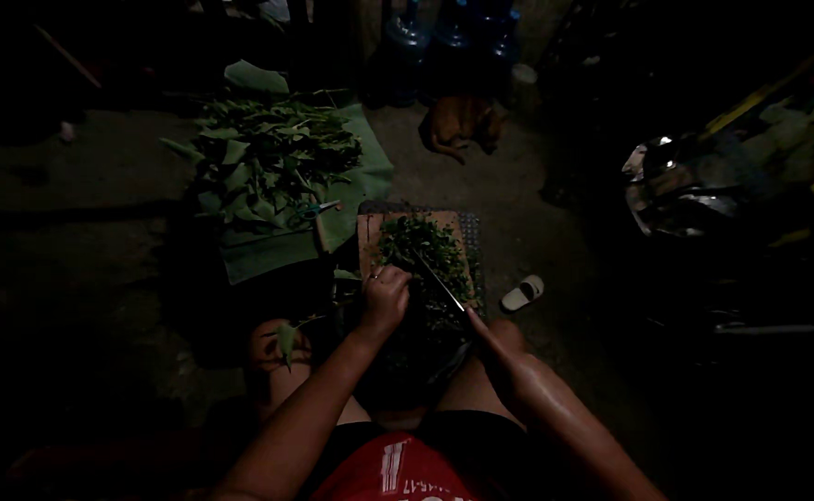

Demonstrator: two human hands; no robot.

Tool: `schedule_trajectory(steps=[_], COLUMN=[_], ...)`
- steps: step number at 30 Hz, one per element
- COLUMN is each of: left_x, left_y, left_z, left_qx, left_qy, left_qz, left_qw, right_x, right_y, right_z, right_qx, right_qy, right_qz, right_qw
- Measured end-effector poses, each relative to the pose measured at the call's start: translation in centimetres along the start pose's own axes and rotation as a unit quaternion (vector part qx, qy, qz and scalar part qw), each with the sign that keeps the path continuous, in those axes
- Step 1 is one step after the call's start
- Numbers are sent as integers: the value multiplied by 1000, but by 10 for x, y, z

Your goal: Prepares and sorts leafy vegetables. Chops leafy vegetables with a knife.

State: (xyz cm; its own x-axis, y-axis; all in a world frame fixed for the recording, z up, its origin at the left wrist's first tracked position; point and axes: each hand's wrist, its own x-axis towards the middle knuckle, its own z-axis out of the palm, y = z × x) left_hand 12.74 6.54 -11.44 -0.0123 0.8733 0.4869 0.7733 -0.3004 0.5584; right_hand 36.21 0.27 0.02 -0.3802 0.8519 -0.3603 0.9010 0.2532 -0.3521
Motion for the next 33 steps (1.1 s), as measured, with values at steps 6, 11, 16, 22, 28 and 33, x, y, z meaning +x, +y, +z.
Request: schedule_trajectory(steps=[6, 11, 16, 22, 28, 33], left_x=[-3, -8, -4, 15, 18, 13], left_y=[-3, -8, -15, -7, 5, 4], left_z=[3, -10, -9, -2, 6, 10], left_qx=[9, 61, 83, 32, 40, 48], left_qy=[17, -37, 10, 29, -34, -21], left_qz=[24, 25, 55, 55, 55, 54], left_qw=[1000, 997, 995, 998, 997, 997], right_x=[11, 22, 24, 0, -7, 19], right_y=[-4, 6, 27, 23, 15, 15], right_z=[18, 29, 33, 6, 0, 20], right_qx=[-33, 28, 172, 123, 11, -1], right_qy=[-59, -43, -60, 52, 5, -20], right_qz=[33, 19, -2, -28, 21, 28], right_qw=[997, 998, 983, 991, 1000, 999])
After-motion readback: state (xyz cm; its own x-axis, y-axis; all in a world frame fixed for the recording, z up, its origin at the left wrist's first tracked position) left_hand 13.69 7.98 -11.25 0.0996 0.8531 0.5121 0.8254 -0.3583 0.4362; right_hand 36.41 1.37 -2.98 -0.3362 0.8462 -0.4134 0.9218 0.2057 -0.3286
